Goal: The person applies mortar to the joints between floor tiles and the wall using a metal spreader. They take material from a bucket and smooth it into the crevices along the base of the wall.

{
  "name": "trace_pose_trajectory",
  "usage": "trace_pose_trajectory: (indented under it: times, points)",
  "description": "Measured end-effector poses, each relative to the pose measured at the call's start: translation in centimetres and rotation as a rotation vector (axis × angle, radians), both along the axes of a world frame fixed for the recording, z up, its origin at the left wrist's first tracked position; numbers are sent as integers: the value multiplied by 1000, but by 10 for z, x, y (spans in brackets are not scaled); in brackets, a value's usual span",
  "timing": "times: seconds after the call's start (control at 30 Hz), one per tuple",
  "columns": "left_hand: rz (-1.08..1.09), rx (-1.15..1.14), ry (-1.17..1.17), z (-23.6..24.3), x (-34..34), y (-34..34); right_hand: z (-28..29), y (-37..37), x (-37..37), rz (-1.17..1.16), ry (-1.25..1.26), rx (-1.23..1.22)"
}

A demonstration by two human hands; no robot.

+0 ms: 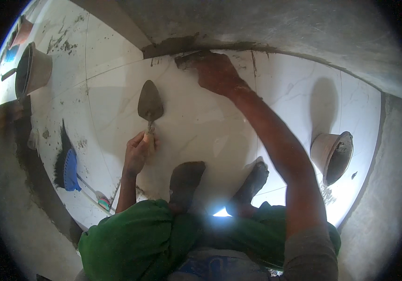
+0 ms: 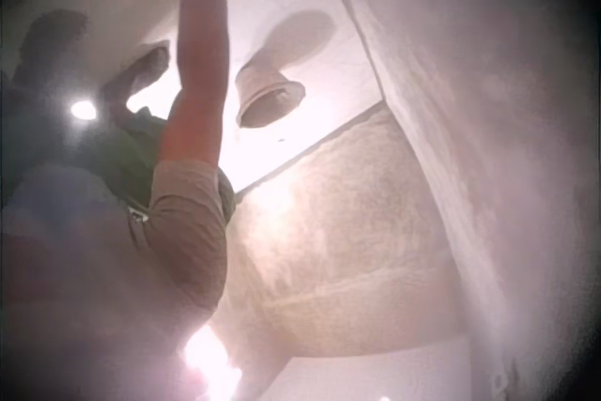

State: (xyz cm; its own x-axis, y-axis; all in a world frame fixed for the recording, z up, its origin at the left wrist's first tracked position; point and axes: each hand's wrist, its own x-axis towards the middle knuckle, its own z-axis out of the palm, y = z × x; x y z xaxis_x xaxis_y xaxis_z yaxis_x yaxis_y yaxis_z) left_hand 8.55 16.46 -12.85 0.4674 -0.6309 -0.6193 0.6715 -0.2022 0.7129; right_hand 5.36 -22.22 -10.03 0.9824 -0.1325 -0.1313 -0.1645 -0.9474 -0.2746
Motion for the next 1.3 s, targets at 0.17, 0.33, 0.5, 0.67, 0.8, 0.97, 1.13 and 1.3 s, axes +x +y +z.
trace_pose_trajectory:
  times: [0.17,0.33,0.5,0.67,0.8,0.97,1.13,1.3]
  points:
    - [63,-61,-5,-12,-1,14,48,-39,-44,112,177,31]
    - [64,-28,-29,0,-2,7,68,-56,-60,-201,253,258]
    - [55,-67,9,-4,2,5,-1,-53,-67,-138,-379,-5]
    - [82,-86,53,-6,-1,7,-55,-25,-68,-155,-477,-213]
    - [67,-54,40,-6,0,4,-60,-24,-70,-230,-414,-163]
    - [47,-58,42,-3,4,1,-35,-31,-68,-210,-243,-95]
    - [102,-85,57,-4,1,4,-2,-14,-85,-155,-152,-39]
    - [52,-82,-13,-3,1,-2,6,-12,-52,-261,-186,-15]
